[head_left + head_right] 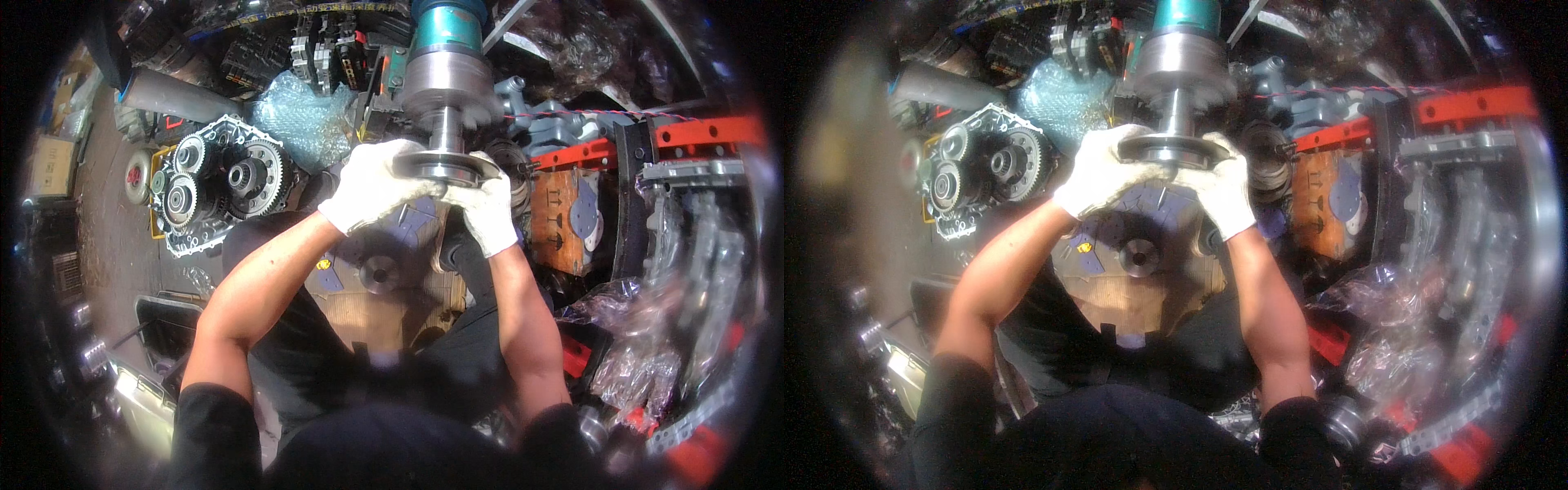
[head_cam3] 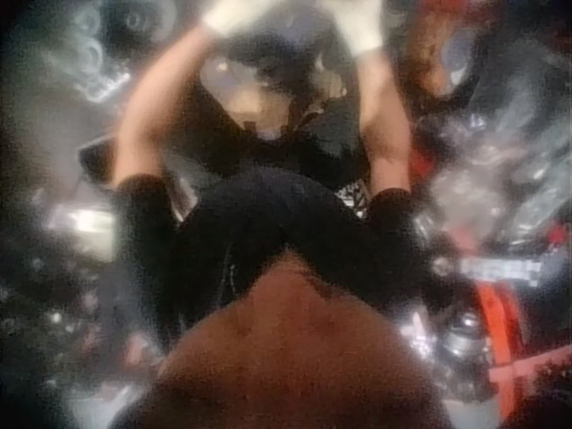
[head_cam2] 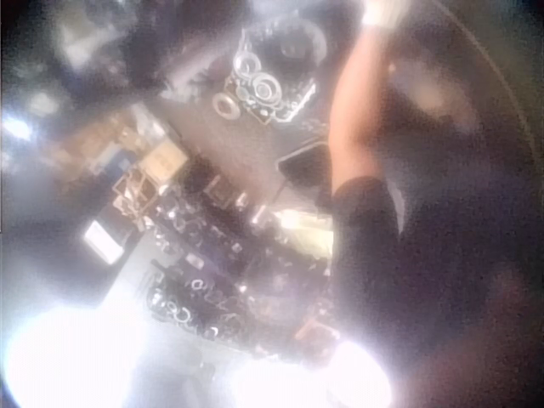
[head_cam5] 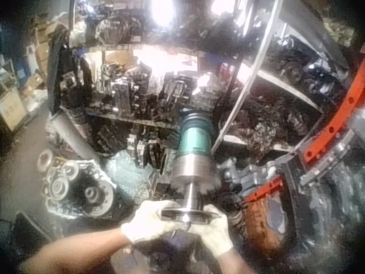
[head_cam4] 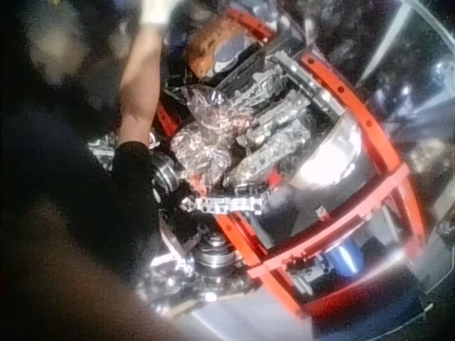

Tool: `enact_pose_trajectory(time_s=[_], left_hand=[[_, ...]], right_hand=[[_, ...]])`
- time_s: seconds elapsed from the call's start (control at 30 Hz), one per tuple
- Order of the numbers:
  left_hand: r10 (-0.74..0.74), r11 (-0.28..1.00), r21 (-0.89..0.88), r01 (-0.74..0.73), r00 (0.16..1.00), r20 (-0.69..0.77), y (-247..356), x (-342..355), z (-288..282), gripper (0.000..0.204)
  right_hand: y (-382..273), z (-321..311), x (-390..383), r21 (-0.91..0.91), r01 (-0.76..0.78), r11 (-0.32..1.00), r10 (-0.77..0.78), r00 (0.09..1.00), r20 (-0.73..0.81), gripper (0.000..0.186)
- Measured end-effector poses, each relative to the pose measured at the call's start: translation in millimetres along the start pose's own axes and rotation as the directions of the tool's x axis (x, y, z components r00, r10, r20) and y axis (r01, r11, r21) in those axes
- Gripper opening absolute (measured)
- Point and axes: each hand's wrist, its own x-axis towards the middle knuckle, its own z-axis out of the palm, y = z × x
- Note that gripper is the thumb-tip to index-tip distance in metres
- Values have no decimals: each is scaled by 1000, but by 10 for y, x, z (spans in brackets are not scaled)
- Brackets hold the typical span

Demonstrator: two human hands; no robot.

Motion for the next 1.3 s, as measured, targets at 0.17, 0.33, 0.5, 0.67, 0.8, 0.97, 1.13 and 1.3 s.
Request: enact_pose_trajectory(time_s=[0.17, 0.33, 0.5, 0.67, 0.8, 0.97, 1.13, 1.3], left_hand=[[74, 997, 30, -72, 996, -59, -66, 19, 38, 53], [73, 997, 2, -73, 996, -53, -111, 10, 46, 54], [86, 996, -9, -87, 994, -62, -83, 8, 41, 55], [26, 1000, 7, -26, 1000, -5, -29, 6, 9, 51], [-6, 1000, -3, 6, 1000, 2, -11, 6, 8, 49], [95, 995, -13, -96, 993, -64, -69, 10, 37, 56], [103, 995, 4, -103, 993, -62, -123, 19, 51, 56], [80, 997, 0, -80, 995, -55, -115, 19, 52, 55]], right_hand=[[47, -26, 35, -103, 35, 994, -34, 999, 12, 56], [39, -40, 23, -64, -5, 998, 6, 1000, 25, 53], [14, -33, 15, -64, 5, 998, -3, 999, 37, 52], [35, -26, 26, -54, 38, 998, -37, 999, 32, 52], [5, -13, 16, -115, 24, 993, -22, 1000, 14, 52], [-65, 6, -5, 1, -43, 999, 43, 999, 23, 53], [-38, -2, 9, -79, 3, 997, -2, 1000, 18, 54], [16, -24, 27, -154, 41, 987, -37, 999, 24, 54]])
